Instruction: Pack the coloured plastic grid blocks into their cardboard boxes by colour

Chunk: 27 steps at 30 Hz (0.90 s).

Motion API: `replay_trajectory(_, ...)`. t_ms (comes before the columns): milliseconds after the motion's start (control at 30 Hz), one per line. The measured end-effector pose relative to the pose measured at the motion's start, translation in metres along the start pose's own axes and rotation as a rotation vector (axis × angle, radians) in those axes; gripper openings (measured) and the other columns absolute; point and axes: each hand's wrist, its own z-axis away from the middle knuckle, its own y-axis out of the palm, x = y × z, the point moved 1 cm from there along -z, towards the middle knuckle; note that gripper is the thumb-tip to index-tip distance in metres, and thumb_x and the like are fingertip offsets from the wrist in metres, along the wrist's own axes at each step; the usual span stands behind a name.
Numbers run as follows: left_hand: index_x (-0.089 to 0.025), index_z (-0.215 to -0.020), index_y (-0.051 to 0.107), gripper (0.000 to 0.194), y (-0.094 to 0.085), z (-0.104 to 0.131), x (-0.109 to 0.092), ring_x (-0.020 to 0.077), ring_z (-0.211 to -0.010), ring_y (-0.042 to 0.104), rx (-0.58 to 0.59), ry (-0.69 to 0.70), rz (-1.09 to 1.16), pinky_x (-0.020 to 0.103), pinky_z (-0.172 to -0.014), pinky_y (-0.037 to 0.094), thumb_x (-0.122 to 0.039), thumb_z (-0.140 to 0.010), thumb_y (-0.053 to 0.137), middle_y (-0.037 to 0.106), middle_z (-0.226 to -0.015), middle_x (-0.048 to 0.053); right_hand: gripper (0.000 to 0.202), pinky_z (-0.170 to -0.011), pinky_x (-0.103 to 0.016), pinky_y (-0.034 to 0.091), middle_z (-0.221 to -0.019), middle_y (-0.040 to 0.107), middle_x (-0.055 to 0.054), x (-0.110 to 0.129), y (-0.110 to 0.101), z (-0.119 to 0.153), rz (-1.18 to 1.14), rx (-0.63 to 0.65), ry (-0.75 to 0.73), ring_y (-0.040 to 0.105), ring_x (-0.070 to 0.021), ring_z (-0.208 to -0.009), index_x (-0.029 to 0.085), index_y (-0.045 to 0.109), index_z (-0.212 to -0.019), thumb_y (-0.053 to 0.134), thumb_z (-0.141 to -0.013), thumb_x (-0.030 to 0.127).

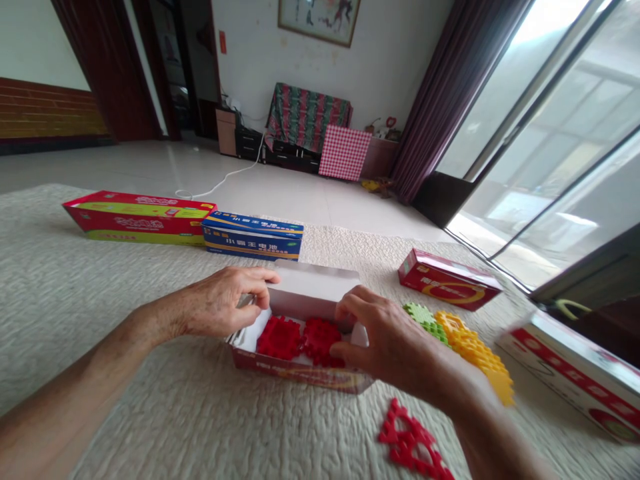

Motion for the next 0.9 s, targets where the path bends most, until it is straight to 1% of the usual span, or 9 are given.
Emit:
replay_trajectory(100, -0.021, -0.074, 0.067, 0.020, 0.000, 0.000, 0.001, 0.0216, -0.117, 0.058, 0.005, 0.005, -0.006, 0.034, -0.104, 0.041, -0.014, -0.071, 0.049, 0.060, -0.131, 0.003, 0.004, -0.063, -0.026, 0.042, -0.087, 0.064, -0.002, 0.003, -0.005, 0.000, -0.014, -0.005, -0.017, 0.057, -0.0123, -0.072, 0.020, 0.062, -0.084, 0.061, -0.081, 0.023)
replay_trajectory(200, -0.021, -0.075, 0.067, 0.020, 0.000, 0.000, 0.001, 0.0215, -0.118, 0.058, 0.016, 0.016, -0.015, 0.034, -0.104, 0.041, -0.014, -0.072, 0.048, 0.060, -0.132, 0.004, 0.017, -0.063, -0.025, 0.042, -0.081, 0.065, -0.001, 0.007, -0.011, -0.001, -0.045, 0.024, -0.104, 0.058, -0.0117, -0.070, 0.021, 0.063, -0.085, 0.047, -0.089, 0.020)
replay_trajectory(267, -0.020, -0.075, 0.067, 0.019, 0.000, 0.000, 0.001, 0.0221, -0.118, 0.057, 0.020, 0.013, -0.009, 0.034, -0.104, 0.041, -0.016, -0.073, 0.049, 0.060, -0.132, 0.004, 0.023, -0.064, -0.025, 0.043, -0.081, 0.067, -0.001, 0.002, -0.017, 0.000, -0.052, 0.002, -0.127, 0.059, -0.0119, -0.071, 0.021, 0.064, -0.088, 0.042, -0.092, 0.020)
replay_trajectory(400, -0.021, -0.074, 0.067, 0.016, 0.000, 0.000, 0.001, 0.0251, -0.119, 0.057, 0.026, -0.013, 0.009, 0.038, -0.104, 0.042, -0.022, -0.076, 0.051, 0.059, -0.133, 0.005, 0.020, -0.074, -0.029, 0.047, -0.094, 0.070, -0.003, -0.038, -0.033, 0.006, 0.046, -0.174, -0.005, 0.063, -0.0159, -0.082, 0.022, 0.066, -0.097, 0.050, -0.084, 0.019)
replay_trajectory(500, -0.021, -0.072, 0.066, 0.016, 0.002, 0.000, 0.003, 0.0258, -0.120, 0.056, 0.030, -0.024, -0.001, 0.039, -0.105, 0.041, -0.026, -0.078, 0.051, 0.059, -0.133, 0.005, 0.034, -0.085, -0.033, 0.047, -0.109, 0.069, -0.006, -0.072, -0.038, 0.013, 0.110, -0.120, 0.128, 0.063, -0.0208, -0.097, 0.022, 0.064, -0.109, 0.058, -0.076, 0.015)
replay_trajectory(600, -0.022, -0.071, 0.065, 0.016, 0.005, 0.000, 0.007, 0.0261, -0.120, 0.056, 0.028, -0.027, -0.011, 0.037, -0.103, 0.043, -0.028, -0.078, 0.052, 0.059, -0.134, 0.003, 0.045, -0.094, -0.035, 0.044, -0.121, 0.065, -0.009, -0.092, -0.027, 0.012, 0.136, 0.038, 0.228, 0.059, -0.0240, -0.111, 0.021, 0.062, -0.117, 0.062, -0.072, 0.015)
replay_trajectory(667, -0.023, -0.071, 0.065, 0.016, 0.007, 0.000, 0.009, 0.0266, -0.122, 0.055, 0.027, -0.033, -0.012, 0.035, -0.100, 0.045, -0.028, -0.078, 0.052, 0.058, -0.135, 0.003, 0.047, -0.094, -0.036, 0.044, -0.124, 0.063, -0.011, -0.098, -0.014, 0.008, 0.155, 0.098, 0.256, 0.058, -0.0252, -0.113, 0.020, 0.061, -0.119, 0.064, -0.072, 0.017)
replay_trajectory(800, -0.023, -0.071, 0.065, 0.015, 0.008, 0.001, 0.011, 0.0268, -0.124, 0.053, 0.035, -0.036, -0.032, 0.035, -0.099, 0.046, -0.026, -0.078, 0.052, 0.057, -0.136, 0.004, 0.029, -0.078, -0.033, 0.047, -0.107, 0.068, -0.012, -0.105, 0.008, -0.002, 0.186, 0.126, 0.228, 0.064, -0.0248, -0.096, 0.020, 0.066, -0.101, 0.065, -0.073, 0.027)
replay_trajectory(900, -0.023, -0.071, 0.065, 0.014, 0.007, 0.001, 0.012, 0.0269, -0.124, 0.054, 0.036, -0.028, -0.041, 0.037, -0.101, 0.044, -0.026, -0.078, 0.052, 0.057, -0.136, 0.005, 0.019, -0.068, -0.030, 0.044, -0.092, 0.071, -0.009, -0.108, 0.015, -0.005, 0.190, 0.128, 0.223, 0.066, -0.0219, -0.083, 0.022, 0.068, -0.089, 0.065, -0.072, 0.031)
